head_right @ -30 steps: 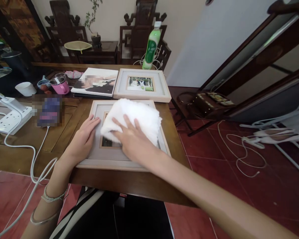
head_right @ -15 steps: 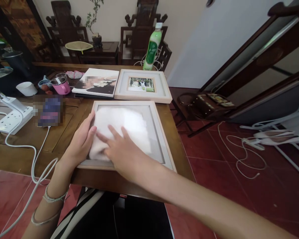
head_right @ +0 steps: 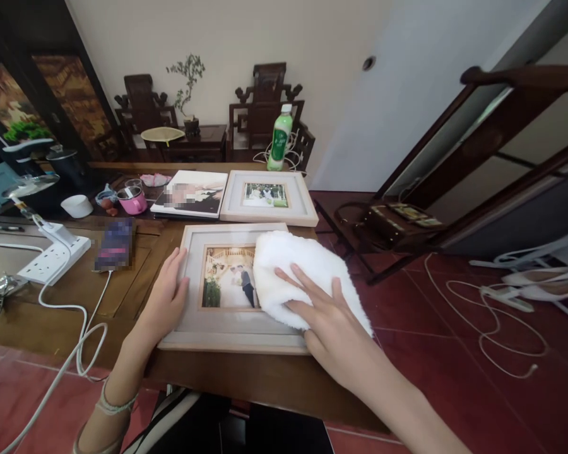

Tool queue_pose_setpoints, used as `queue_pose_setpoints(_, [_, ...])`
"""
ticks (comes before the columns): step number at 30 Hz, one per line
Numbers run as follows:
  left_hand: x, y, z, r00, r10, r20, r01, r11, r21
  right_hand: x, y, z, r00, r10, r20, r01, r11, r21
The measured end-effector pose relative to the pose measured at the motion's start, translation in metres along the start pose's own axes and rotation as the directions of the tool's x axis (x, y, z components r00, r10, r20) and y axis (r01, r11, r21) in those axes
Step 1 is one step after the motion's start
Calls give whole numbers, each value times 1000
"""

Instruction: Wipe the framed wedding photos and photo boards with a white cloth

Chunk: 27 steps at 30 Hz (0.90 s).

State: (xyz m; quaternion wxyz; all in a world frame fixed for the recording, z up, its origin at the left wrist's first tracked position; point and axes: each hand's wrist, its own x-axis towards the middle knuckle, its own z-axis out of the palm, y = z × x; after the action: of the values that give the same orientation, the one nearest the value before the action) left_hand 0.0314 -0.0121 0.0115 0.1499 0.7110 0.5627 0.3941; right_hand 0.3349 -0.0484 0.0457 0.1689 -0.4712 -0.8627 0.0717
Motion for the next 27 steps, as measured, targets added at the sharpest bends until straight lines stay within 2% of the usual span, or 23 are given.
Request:
queue_pose_setpoints(2, [0,4,-1,996,-73,-60,68,995,-74,0,-1,-4,999,33,-16,-32,998,50])
queue_pose_setpoints(4, [0,11,-5,968,-246,-54,230,951,-206,-2,-2,-8,999,35,-23,-33,996,81])
queue_pose_setpoints(6, [-1,22,-12,896,-442,52,430,830,-355,-5,-4,-12,1000,9,-24,-7,996,84])
queue_pose_setpoints(8, [-4,35,-19,809,-535,243,578,648,-496,-8,-8,-16,1000,-18,-25,20,998,63])
queue_pose_setpoints(9, [-6,42,-23,775,-557,298,619,575,-535,-10,-10,-17,999,-29,-25,30,998,46])
queue_pose_setpoints(12, [-12,56,-32,707,-621,339,676,450,-583,-14,-10,-22,998,-46,-48,46,999,10])
queue_pose_setpoints(14, [-15,61,-38,668,-661,341,695,392,-603,-19,-2,-26,993,-40,-110,41,999,6])
queue_pose_setpoints(18, [-15,62,-54,592,-754,283,723,343,-600,-33,30,-34,958,-11,-286,6,1000,-18])
queue_pose_setpoints(20, [-13,63,-65,544,-800,252,741,317,-592,-39,42,-34,950,-59,-308,49,998,-38])
queue_pose_setpoints(22, [-8,66,-77,507,-832,224,734,281,-618,-44,44,-28,945,-142,-295,134,990,-49])
queue_pose_setpoints(24, [-1,72,-87,486,-846,219,723,248,-645,-45,33,-22,945,-230,-231,230,973,-25])
queue_pose_setpoints(26, [7,81,-94,456,-848,271,736,188,-650,-43,17,-22,955,-278,-108,289,951,109])
queue_pose_setpoints(27, [11,86,-96,450,-841,300,748,172,-641,-40,9,-26,961,-272,-56,277,931,236])
